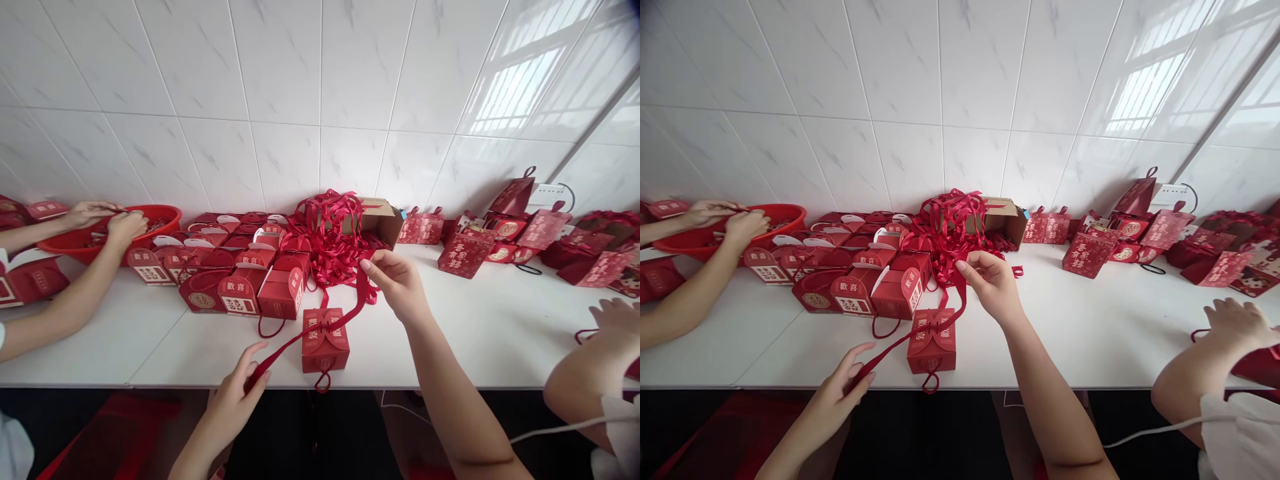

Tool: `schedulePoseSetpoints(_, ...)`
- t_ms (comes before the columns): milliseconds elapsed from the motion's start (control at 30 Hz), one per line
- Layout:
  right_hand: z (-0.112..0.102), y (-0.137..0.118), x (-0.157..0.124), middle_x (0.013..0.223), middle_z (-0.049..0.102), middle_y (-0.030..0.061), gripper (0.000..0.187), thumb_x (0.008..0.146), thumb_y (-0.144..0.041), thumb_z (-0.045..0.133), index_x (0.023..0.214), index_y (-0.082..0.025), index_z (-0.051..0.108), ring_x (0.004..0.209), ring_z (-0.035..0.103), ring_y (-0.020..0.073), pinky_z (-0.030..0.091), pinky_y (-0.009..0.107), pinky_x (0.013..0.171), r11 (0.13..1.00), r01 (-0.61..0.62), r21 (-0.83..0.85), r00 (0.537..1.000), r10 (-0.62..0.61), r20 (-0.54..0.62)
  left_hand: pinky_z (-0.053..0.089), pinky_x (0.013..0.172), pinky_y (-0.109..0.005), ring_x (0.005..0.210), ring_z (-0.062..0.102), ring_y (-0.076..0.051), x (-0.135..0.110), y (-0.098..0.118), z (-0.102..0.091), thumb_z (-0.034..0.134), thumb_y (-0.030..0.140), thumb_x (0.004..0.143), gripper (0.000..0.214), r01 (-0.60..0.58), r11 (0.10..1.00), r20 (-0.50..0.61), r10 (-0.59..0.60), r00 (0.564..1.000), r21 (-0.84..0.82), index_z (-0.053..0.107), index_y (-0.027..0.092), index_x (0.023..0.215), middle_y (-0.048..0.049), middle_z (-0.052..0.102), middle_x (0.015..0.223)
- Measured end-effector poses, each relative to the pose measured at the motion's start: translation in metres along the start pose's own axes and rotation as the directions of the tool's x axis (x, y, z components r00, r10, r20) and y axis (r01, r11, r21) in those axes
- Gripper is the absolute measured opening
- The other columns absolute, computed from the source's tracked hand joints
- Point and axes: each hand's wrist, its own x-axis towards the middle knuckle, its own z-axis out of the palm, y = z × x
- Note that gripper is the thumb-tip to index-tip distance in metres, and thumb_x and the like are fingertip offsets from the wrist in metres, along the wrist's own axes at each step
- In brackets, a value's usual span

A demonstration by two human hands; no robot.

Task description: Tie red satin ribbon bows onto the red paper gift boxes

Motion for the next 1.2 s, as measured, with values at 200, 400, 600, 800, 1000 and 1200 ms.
schedulePoseSetpoints(200,-0.007,0.002,-0.004,0.066,0.052,-0.0011,0.025,0.08,-0.039,0.068,0.071,-0.018,0.059,0.06,0.045,0.0107,0.037,0.024,0.056,1.0,-0.018,0.011,1.0,0.018,-0.001,0.052,0.079,-0.035,0.084,0.065,-0.026,-0.026,-0.014,-0.016,0.05,0.057,0.081,0.037,0.01,1.0,0.105,-0.012,0.994,0.022,0.067,0.026,0.071,-0.0038,0.071,0.082)
schedulePoseSetpoints(400,-0.009,0.004,-0.005,0.066,0.054,-0.0007,0.025,0.079,-0.041,0.069,0.073,-0.019,0.06,0.059,0.046,0.0115,0.036,0.025,0.054,0.998,-0.05,0.04,0.999,0.051,-0.001,0.041,0.103,-0.047,0.123,0.05,-0.037,-0.007,0.01,-0.022,0.052,0.058,0.08,0.05,-0.207,0.931,0.035,0.227,0.973,-0.3,0.067,0.023,0.049,-0.0051,0.057,0.136)
schedulePoseSetpoints(600,-0.005,-0.002,0.0,0.061,0.049,-0.0027,0.028,0.078,-0.042,0.069,0.068,-0.018,0.057,0.056,0.041,0.0092,0.033,0.023,0.052,1.0,-0.029,0.009,1.0,0.029,-0.003,0.036,0.108,-0.048,0.125,0.051,-0.033,0.035,0.058,-0.019,0.046,0.054,0.087,0.043,-0.386,0.708,-0.078,0.425,0.902,-0.592,0.076,0.024,0.093,-0.0073,0.065,0.125)
schedulePoseSetpoints(800,0.002,-0.013,0.005,0.062,0.048,-0.0021,0.029,0.076,-0.042,0.07,0.068,-0.018,0.057,0.056,0.041,0.0092,0.033,0.023,0.052,1.0,0.003,0.015,1.0,-0.003,0.014,0.044,0.102,-0.039,0.122,0.054,-0.029,0.057,0.11,-0.026,0.047,0.035,0.086,0.045,-0.402,0.884,-0.006,0.412,0.911,-0.238,0.059,0.022,0.128,-0.0064,0.058,0.135)
schedulePoseSetpoints(1000,0.008,-0.016,0.008,0.067,0.054,-0.0006,0.027,0.076,-0.042,0.07,0.071,-0.018,0.059,0.059,0.045,0.0101,0.037,0.023,0.053,0.999,0.04,0.009,0.998,-0.04,0.037,0.051,0.085,-0.03,0.098,0.065,-0.022,0.077,0.126,-0.014,0.042,0.026,0.089,0.037,-0.567,0.77,-0.224,0.632,0.742,0.293,0.066,0.02,0.117,-0.0064,0.069,0.116)
schedulePoseSetpoints(1200,0.006,-0.018,0.007,0.066,0.052,-0.0009,0.025,0.079,-0.041,0.067,0.07,-0.019,0.059,0.059,0.044,0.0101,0.037,0.023,0.053,0.997,0.079,-0.026,0.995,-0.077,0.069,0.047,0.086,-0.038,0.093,0.062,-0.026,0.089,0.125,-0.03,0.049,0.026,0.083,0.028,-0.503,0.683,-0.081,0.631,0.772,0.53,0.073,0.025,0.098,-0.0071,0.068,0.103)
